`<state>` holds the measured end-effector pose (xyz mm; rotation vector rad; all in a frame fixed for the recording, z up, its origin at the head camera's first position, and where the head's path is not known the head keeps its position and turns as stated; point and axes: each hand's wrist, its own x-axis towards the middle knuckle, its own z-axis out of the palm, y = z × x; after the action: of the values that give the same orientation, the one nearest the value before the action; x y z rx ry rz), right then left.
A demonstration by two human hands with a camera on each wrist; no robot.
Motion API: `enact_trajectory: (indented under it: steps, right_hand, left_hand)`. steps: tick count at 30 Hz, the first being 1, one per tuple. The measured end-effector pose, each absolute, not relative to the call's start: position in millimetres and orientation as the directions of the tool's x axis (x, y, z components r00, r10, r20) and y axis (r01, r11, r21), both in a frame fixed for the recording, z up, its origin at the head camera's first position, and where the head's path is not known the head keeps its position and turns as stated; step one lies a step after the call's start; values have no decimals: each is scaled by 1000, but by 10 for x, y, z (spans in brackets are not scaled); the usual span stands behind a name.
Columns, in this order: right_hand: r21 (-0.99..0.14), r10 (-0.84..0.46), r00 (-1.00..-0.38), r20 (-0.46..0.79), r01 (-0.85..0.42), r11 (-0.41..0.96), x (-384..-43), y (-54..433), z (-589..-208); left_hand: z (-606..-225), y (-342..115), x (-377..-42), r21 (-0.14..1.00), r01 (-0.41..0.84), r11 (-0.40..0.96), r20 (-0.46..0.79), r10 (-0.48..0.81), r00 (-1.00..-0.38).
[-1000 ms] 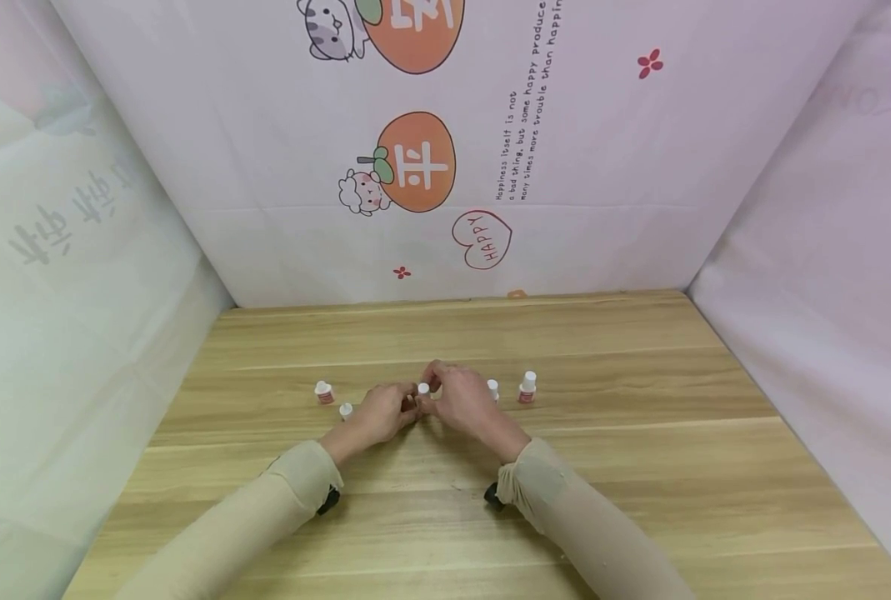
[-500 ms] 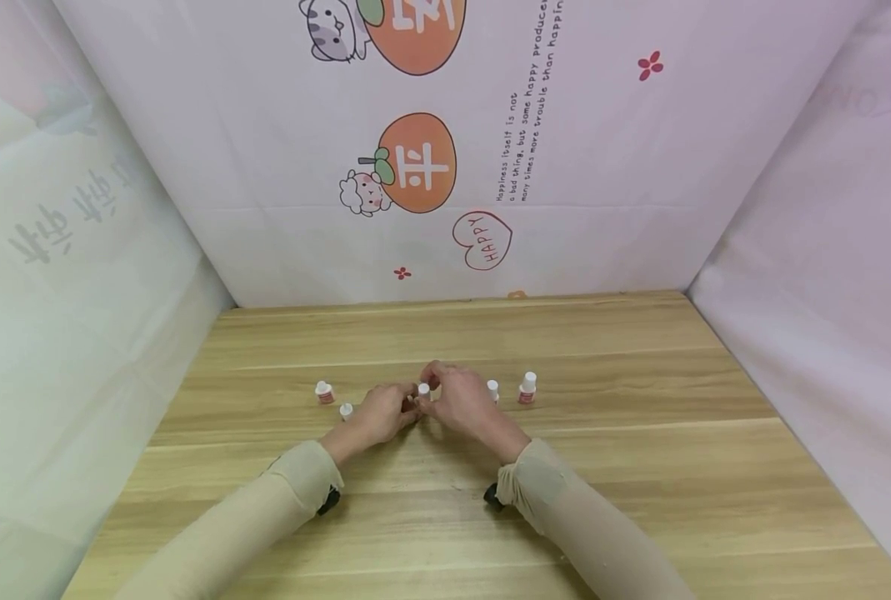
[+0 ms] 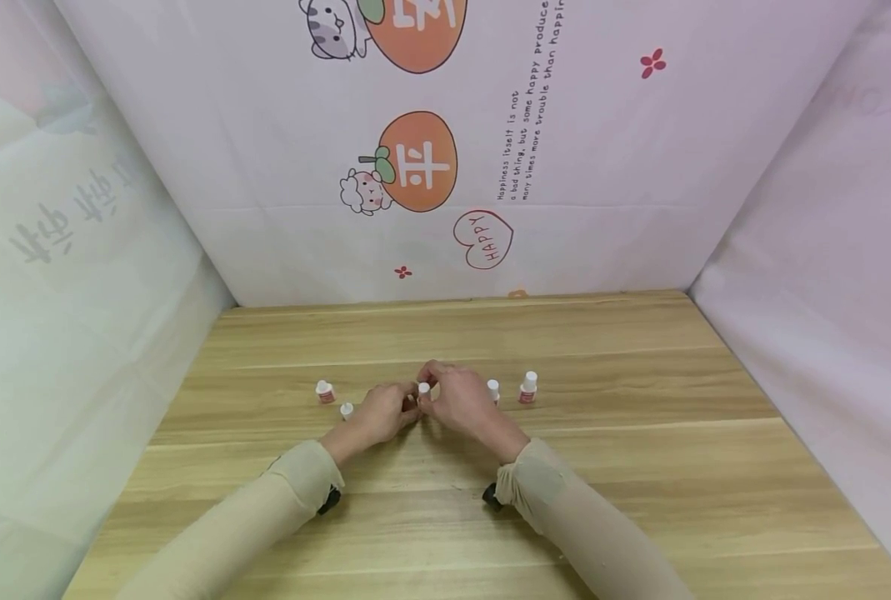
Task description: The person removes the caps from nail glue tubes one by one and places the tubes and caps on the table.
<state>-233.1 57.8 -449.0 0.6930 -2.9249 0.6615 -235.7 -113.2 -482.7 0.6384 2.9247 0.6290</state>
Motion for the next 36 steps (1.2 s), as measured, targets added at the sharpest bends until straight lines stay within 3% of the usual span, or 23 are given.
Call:
enact_trajectory:
  steps: [14, 22, 36]
  right_hand:
    - [-398, -405, -904, 139, -426, 813, -2331, 587, -4490]
    - [-429, -391, -901, 188, -433, 793, -2349, 604, -4465]
    - [-590, -328, -924, 197, -379, 713, -2473, 742, -4358]
  left_hand:
    - [-4837, -1121, -2358, 425, 368, 827, 5, 404, -915]
    - [-4842, -1114, -2352, 436, 374, 818, 19, 408, -913]
    - [-4852, -1107, -2354, 467, 362, 807, 22, 398, -917]
